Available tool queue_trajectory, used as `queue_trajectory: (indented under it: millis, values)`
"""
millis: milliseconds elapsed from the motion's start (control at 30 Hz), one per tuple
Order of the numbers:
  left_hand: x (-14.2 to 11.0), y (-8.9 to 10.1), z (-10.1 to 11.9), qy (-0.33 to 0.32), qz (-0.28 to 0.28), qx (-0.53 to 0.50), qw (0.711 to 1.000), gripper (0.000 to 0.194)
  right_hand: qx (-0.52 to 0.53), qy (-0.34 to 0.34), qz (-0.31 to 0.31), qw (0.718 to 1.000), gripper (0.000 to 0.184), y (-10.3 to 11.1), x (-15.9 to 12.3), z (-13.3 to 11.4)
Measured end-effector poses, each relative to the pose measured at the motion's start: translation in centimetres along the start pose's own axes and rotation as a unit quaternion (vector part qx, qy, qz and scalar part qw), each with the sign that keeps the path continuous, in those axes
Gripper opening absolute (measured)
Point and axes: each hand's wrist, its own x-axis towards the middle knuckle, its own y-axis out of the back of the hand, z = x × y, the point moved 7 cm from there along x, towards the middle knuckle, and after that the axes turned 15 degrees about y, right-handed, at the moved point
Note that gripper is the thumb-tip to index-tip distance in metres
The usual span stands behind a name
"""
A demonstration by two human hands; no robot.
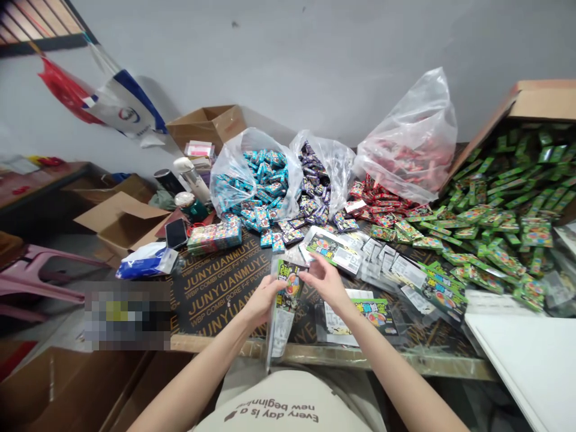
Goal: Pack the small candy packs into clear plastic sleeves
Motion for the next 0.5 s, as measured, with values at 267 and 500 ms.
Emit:
queue_trajectory:
  millis: [267,500]
  values:
    - [0.2,0.9,1.9,-0.108,0.037,0.211,0.971,0.029,-0.015,-0.003,-0.022,1.0,0.032,-1.6,0.6,0.3]
    - [1.4,3.6,3.7,-0.128,0.118,0.175,0.969,0.033,0.134,-0.138,-0.206,0.959,0.047,-5.2,-2.9,2.4]
